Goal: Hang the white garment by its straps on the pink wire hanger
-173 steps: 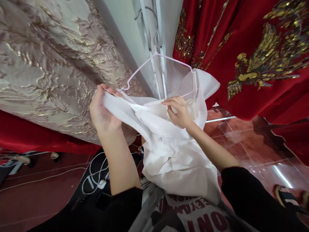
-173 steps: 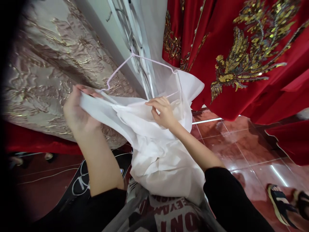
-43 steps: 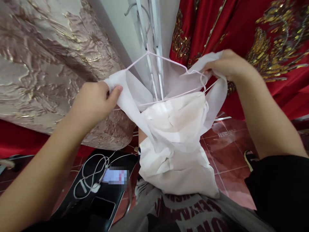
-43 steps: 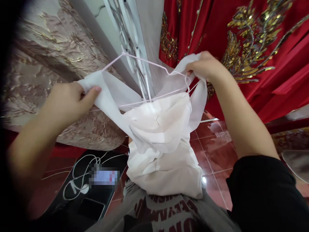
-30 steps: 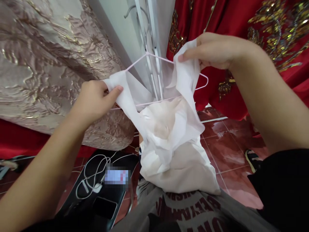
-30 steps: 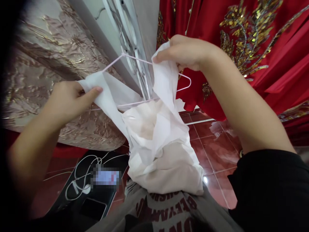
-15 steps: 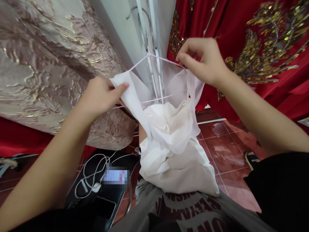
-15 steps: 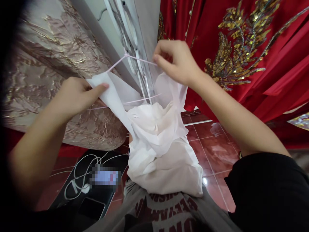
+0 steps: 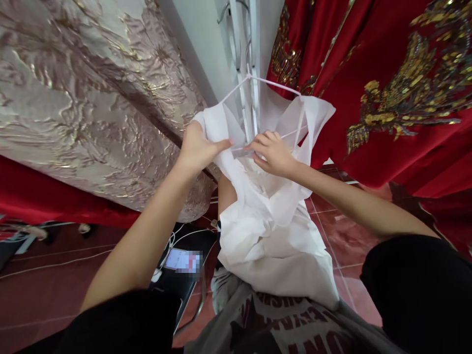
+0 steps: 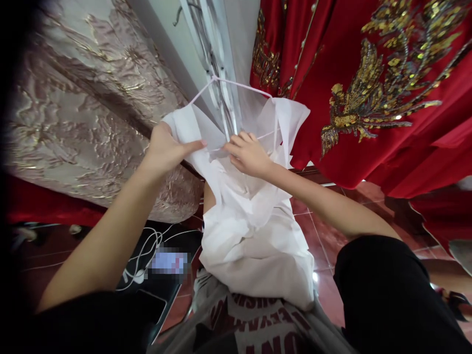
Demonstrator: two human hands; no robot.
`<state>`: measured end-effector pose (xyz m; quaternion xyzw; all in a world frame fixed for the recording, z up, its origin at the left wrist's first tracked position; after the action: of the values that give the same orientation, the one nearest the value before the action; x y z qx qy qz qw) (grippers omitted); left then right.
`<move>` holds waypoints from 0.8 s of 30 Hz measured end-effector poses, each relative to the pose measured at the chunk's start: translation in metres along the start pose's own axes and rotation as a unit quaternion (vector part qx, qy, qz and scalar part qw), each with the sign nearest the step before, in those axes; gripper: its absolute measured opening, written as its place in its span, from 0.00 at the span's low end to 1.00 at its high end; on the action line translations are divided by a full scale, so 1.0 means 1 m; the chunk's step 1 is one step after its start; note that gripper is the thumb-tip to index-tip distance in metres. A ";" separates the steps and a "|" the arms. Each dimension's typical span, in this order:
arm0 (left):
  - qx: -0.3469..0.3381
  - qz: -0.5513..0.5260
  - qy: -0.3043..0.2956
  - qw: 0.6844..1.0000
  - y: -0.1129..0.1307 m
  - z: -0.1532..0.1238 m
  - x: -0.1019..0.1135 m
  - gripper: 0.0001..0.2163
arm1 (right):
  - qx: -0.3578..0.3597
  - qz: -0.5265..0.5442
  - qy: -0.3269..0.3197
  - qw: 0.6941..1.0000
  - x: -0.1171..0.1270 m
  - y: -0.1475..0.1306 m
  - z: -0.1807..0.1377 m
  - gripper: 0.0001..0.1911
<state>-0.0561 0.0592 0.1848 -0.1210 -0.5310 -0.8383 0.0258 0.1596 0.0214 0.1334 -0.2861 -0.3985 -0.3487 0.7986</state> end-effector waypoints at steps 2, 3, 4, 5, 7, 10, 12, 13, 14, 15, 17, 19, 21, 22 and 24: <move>0.034 -0.027 -0.004 0.999 0.008 -0.004 0.002 0.17 | -0.023 0.022 0.009 0.999 0.005 0.003 0.001 0.12; 0.046 -0.019 -0.005 0.999 0.013 -0.005 0.006 0.16 | -0.028 0.037 0.010 0.999 0.007 0.004 0.002 0.10; 0.050 0.012 0.001 0.999 0.018 -0.005 0.014 0.15 | -0.029 0.053 0.010 0.998 0.009 0.005 0.002 0.09; 0.048 0.060 0.016 0.997 0.023 -0.006 0.025 0.14 | -0.026 0.068 0.012 0.997 0.010 0.005 0.002 0.08; 0.036 0.179 0.073 0.980 0.029 -0.006 0.053 0.12 | -0.016 0.090 0.023 0.996 0.012 0.004 0.001 0.08; 0.069 0.284 0.116 0.949 0.017 -0.011 0.091 0.11 | -0.007 0.107 0.043 0.993 0.011 0.003 -0.002 0.10; 0.117 0.302 0.095 0.941 -0.004 -0.020 0.105 0.08 | -0.012 0.104 0.049 0.993 0.010 0.003 -0.003 0.10; 0.143 0.294 0.068 0.943 -0.016 -0.026 0.106 0.08 | -0.016 0.102 0.048 0.994 0.010 0.004 -0.003 0.10; 0.174 0.266 0.028 0.948 -0.028 -0.033 0.104 0.08 | -0.019 0.102 0.045 0.994 0.009 0.004 -0.004 0.10; 0.208 0.216 -0.021 0.954 -0.040 -0.041 0.098 0.09 | -0.021 0.105 0.042 0.993 0.009 0.003 -0.004 0.11; 0.268 0.033 -0.091 0.959 -0.054 -0.058 0.078 0.11 | -0.014 0.117 0.034 0.992 0.007 -0.001 -0.005 0.13; 0.259 -0.147 -0.085 0.951 -0.054 -0.067 0.055 0.15 | 0.000 0.125 0.033 0.992 0.004 -0.010 -0.005 0.14; 0.216 -0.254 -0.048 0.942 -0.047 -0.071 0.034 0.14 | 0.016 0.128 0.039 0.991 0.002 -0.022 -0.007 0.16; 0.201 -0.286 -0.035 0.936 -0.042 -0.072 0.025 0.12 | 0.025 0.126 0.044 0.991 0.002 -0.028 -0.009 0.17; 0.188 -0.314 -0.019 0.930 -0.034 -0.072 0.010 0.09 | 0.036 0.109 0.061 0.992 0.007 -0.037 -0.015 0.20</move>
<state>-0.0844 0.0107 0.1277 0.0434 -0.6900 -0.6861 -0.2265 0.1404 -0.0140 0.1384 -0.2775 -0.3277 -0.2617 0.8644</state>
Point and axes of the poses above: each hand's wrist, its own z-axis towards the middle knuckle, its own x-axis out of the back of the hand, y = z × x, the point moved 3 cm from there along z, towards the middle knuckle, and after that the axes turned 3 degrees about -x, right-handed, at the moved point
